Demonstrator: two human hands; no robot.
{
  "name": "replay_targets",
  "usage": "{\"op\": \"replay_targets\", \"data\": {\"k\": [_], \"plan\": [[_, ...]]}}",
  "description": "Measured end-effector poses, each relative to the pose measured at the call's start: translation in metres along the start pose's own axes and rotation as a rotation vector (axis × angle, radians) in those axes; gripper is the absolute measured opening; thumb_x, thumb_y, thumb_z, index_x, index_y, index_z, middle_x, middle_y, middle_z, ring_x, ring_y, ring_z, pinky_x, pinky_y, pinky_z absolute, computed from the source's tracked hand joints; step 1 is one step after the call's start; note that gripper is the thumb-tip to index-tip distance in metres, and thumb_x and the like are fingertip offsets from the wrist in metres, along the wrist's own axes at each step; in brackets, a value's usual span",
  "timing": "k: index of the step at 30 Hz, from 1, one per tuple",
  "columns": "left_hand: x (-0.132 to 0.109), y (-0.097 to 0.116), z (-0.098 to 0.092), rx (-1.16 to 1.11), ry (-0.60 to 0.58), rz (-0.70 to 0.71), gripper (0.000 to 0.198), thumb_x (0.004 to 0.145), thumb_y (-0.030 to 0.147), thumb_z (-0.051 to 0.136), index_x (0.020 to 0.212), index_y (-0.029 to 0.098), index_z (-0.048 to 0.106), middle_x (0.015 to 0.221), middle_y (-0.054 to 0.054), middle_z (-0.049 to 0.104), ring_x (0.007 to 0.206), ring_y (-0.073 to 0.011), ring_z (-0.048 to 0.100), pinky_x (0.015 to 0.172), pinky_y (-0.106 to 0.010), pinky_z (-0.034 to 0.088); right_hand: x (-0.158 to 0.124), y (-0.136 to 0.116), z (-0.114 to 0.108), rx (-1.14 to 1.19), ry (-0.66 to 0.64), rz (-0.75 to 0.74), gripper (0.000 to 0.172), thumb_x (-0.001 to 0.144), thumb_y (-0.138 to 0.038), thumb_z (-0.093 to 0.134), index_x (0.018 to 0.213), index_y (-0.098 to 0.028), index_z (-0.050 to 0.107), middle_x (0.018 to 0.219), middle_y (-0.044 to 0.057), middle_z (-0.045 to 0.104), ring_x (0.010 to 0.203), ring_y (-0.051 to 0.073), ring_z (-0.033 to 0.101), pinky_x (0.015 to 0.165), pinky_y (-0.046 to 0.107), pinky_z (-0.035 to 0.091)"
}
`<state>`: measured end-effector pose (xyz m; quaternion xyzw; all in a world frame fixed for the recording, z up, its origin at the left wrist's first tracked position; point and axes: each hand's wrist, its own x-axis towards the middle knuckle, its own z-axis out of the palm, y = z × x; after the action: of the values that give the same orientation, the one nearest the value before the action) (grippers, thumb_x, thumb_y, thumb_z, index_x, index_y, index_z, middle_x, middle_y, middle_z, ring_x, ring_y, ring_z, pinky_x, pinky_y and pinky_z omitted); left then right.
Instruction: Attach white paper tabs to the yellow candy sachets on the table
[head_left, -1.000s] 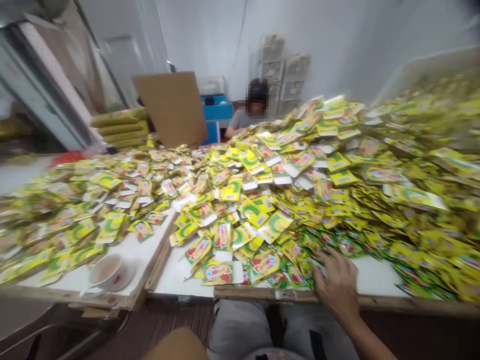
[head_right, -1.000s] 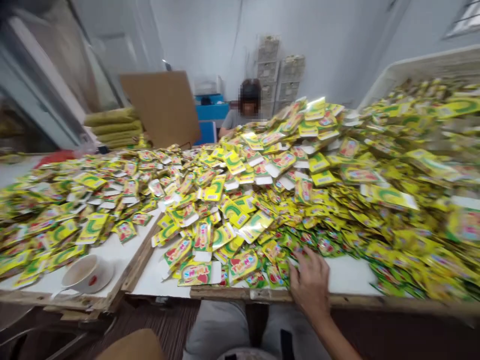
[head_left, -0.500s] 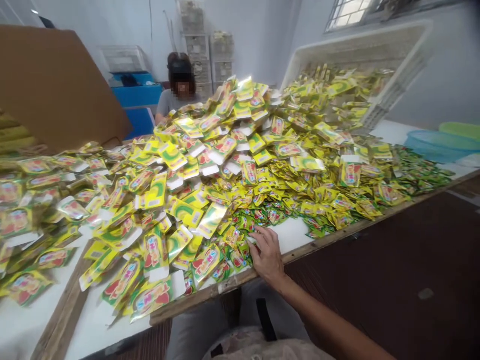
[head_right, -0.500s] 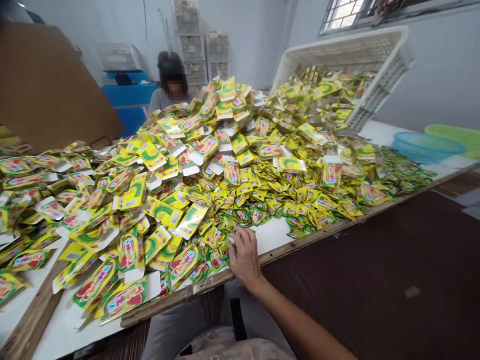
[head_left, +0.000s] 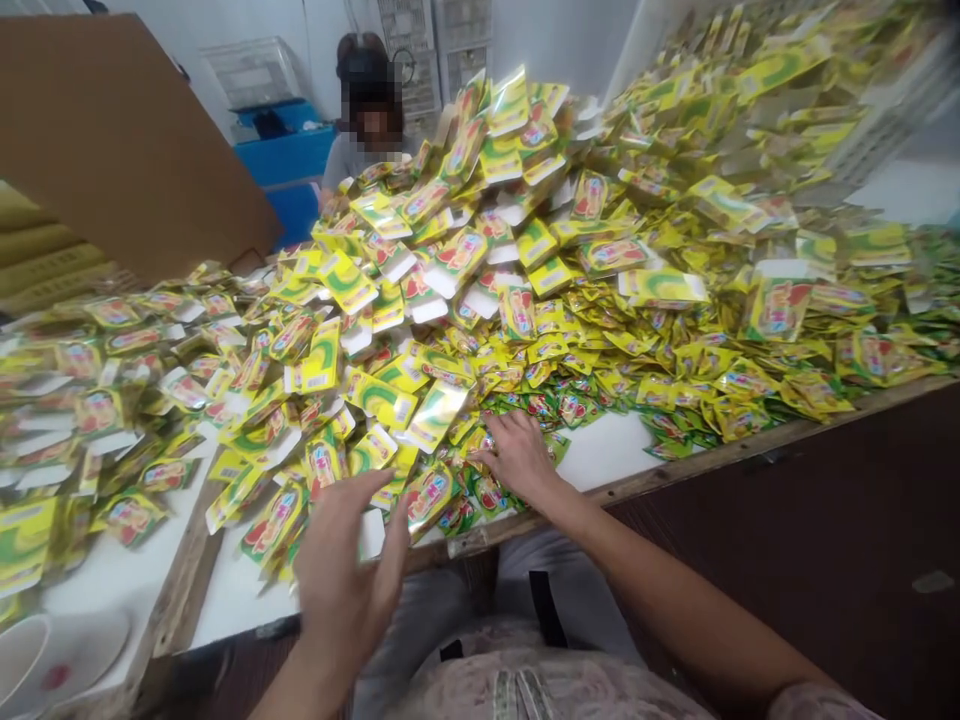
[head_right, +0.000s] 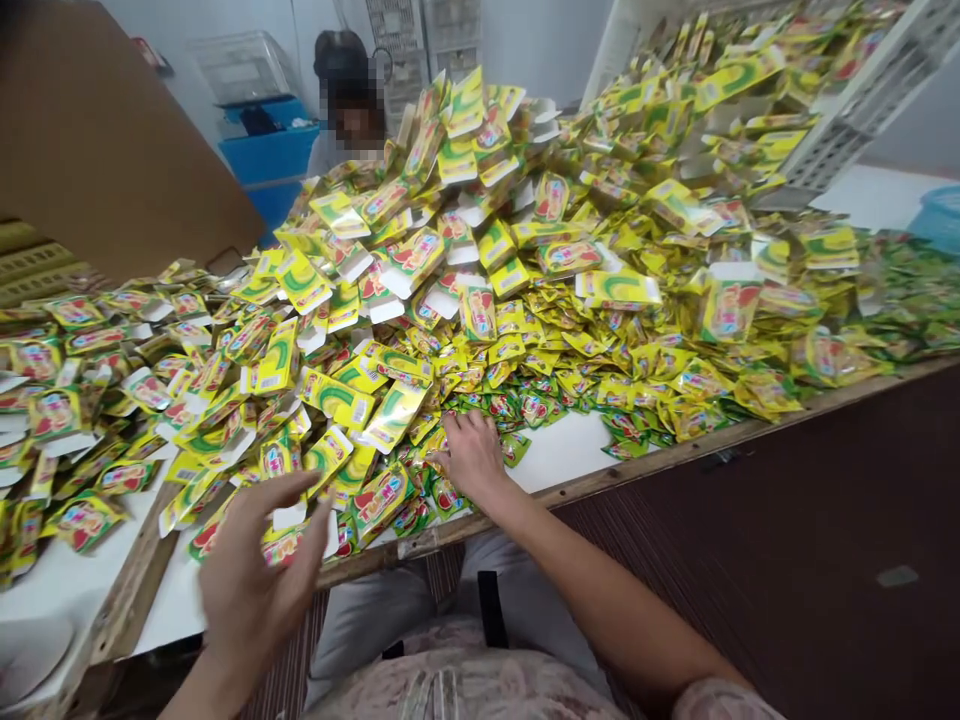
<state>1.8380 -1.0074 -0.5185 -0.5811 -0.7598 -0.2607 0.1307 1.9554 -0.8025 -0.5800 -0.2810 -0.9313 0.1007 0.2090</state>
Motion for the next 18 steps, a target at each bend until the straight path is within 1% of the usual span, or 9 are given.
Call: {"op": "replay_targets", "data": {"k": [2, 3, 5, 7, 9, 10, 12, 15, 18], "plan": [[0.000, -0.004, 0.013, 0.049, -0.022, -0.028, 0.024, 0.088, 0.027, 0.053, 0.109, 0.015, 0.054, 0.098, -0.010, 0.063, 0.093, -0.0233, 0.056, 0.082, -0.038, 0.048, 0.000, -0.004, 0.007, -0.023, -0.028, 0.015, 0.038, 0.075, -0.029, 0.069, 0.108, -0.014, 0.059, 0.091, 0.014, 0.066, 0.092, 0.032, 0.049, 0.074, 0.041, 0.037], [0.000, -0.006, 0.021, 0.084, -0.067, -0.038, 0.027, 0.087, 0.028, 0.055, 0.110, 0.015, 0.054, 0.096, -0.011, 0.064, 0.092, -0.0245, 0.055, 0.081, -0.038, 0.047, -0.001, -0.005, 0.010, -0.008, -0.026, 0.025, 0.039, 0.074, -0.026, 0.070, 0.109, -0.014, 0.059, 0.091, 0.014, 0.065, 0.093, 0.032, 0.049, 0.075, 0.041, 0.037], [0.003, -0.009, 0.036, 0.164, -0.215, -0.056, 0.043, 0.083, 0.032, 0.060, 0.119, 0.011, 0.051, 0.101, -0.013, 0.064, 0.094, -0.0274, 0.054, 0.082, -0.039, 0.046, -0.003, -0.003, 0.014, 0.055, 0.006, 0.044, 0.039, 0.073, -0.022, 0.068, 0.110, -0.014, 0.058, 0.092, 0.013, 0.065, 0.092, 0.032, 0.049, 0.075, 0.041, 0.038], [0.007, -0.009, 0.048, 0.219, -0.352, -0.068, 0.059, 0.079, 0.032, 0.064, 0.129, 0.008, 0.045, 0.109, -0.015, 0.062, 0.097, -0.0290, 0.053, 0.084, -0.040, 0.045, -0.005, 0.001, 0.014, 0.158, 0.044, 0.041, 0.030, 0.076, -0.019, 0.063, 0.106, -0.016, 0.060, 0.091, 0.011, 0.064, 0.089, 0.029, 0.051, 0.075, 0.039, 0.040], [0.014, -0.006, 0.054, 0.240, -0.433, -0.047, 0.063, 0.080, 0.030, 0.062, 0.135, 0.010, 0.039, 0.109, -0.015, 0.062, 0.096, -0.0282, 0.053, 0.083, -0.039, 0.045, -0.008, 0.006, 0.010, 0.264, 0.083, 0.049, 0.014, 0.081, -0.020, 0.056, 0.093, -0.018, 0.062, 0.087, 0.009, 0.061, 0.083, 0.024, 0.053, 0.071, 0.034, 0.041], [0.018, -0.005, 0.055, 0.240, -0.458, -0.027, 0.063, 0.081, 0.028, 0.061, 0.137, 0.011, 0.038, 0.106, -0.013, 0.062, 0.095, -0.0273, 0.053, 0.083, -0.039, 0.045, -0.010, 0.009, 0.007, 0.306, 0.107, 0.072, 0.011, 0.083, -0.023, 0.053, 0.087, -0.018, 0.062, 0.085, 0.008, 0.060, 0.080, 0.023, 0.054, 0.070, 0.032, 0.042], [0.026, -0.001, 0.056, 0.233, -0.497, 0.005, 0.063, 0.081, 0.025, 0.059, 0.139, 0.014, 0.037, 0.103, -0.012, 0.062, 0.095, -0.0262, 0.053, 0.082, -0.037, 0.045, -0.013, 0.016, 0.000, 0.360, 0.165, 0.151, 0.017, 0.085, -0.031, 0.049, 0.081, -0.018, 0.060, 0.084, 0.007, 0.059, 0.078, 0.021, 0.055, 0.068, 0.031, 0.042], [0.037, 0.002, 0.055, 0.234, -0.573, 0.063, 0.061, 0.079, 0.021, 0.058, 0.137, 0.012, 0.040, 0.109, -0.014, 0.060, 0.097, -0.0271, 0.053, 0.082, -0.038, 0.046, -0.020, 0.026, -0.013, 0.415, 0.219, 0.318, 0.027, 0.084, -0.043, 0.050, 0.083, -0.018, 0.059, 0.078, 0.006, 0.060, 0.074, 0.020, 0.056, 0.067, 0.030, 0.041], [0.045, 0.004, 0.055, 0.264, -0.650, 0.095, 0.058, 0.079, 0.018, 0.057, 0.134, 0.009, 0.043, 0.104, -0.016, 0.062, 0.096, -0.0289, 0.056, 0.079, -0.038, 0.047, -0.028, 0.035, -0.025, 0.478, 0.211, 0.519, 0.034, 0.079, -0.050, 0.052, 0.090, -0.018, 0.058, 0.061, -0.001, 0.054, 0.058, 0.017, 0.050, 0.057, 0.028, 0.038]]}}
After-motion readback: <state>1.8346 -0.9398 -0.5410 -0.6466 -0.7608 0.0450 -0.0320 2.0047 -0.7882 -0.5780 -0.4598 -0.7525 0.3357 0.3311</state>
